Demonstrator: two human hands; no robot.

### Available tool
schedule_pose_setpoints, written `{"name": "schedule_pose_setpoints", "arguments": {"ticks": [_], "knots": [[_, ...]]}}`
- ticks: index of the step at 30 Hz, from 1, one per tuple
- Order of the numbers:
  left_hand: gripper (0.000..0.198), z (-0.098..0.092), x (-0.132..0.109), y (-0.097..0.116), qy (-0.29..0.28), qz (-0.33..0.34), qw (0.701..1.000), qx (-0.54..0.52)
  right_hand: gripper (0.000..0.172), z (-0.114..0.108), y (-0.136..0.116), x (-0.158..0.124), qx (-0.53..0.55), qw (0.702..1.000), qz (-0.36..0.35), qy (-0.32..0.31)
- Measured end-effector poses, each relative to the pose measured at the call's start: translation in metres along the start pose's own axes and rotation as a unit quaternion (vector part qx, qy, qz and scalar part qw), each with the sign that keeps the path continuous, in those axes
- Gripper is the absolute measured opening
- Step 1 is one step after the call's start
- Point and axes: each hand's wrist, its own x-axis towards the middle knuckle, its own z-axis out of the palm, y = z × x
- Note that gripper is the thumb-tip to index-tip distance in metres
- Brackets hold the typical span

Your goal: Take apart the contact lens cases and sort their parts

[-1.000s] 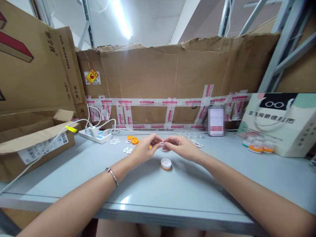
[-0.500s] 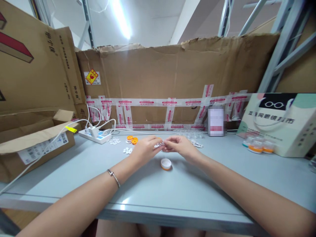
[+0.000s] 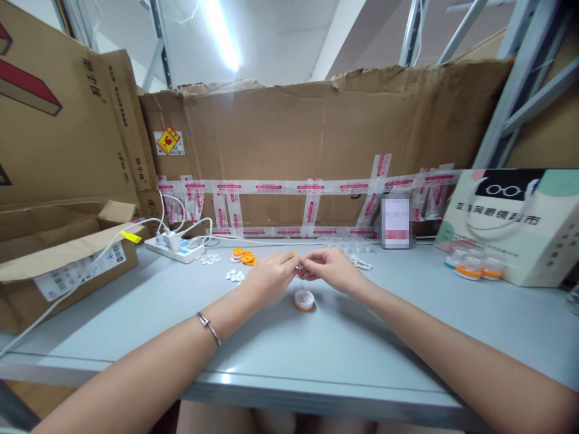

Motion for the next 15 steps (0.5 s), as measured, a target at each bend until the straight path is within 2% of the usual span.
{"name": "schedule_pose_setpoints", "arguments": {"ticks": [10,15], "knots": [[0.018,-0.0036,-0.0002,0.0028,-0.004,-0.006,1.0,-0.018,0.013,-0.0026,0.0,-0.0005,-0.012,1.0,-0.021,-0.017],[0.017,-0.0064,0.001,0.0052,-0.003,-0.007,1.0,-0.025,0.01,-0.0038,-0.0025,-0.0018,0.006,1.0,-0.007,-0.026]]}}
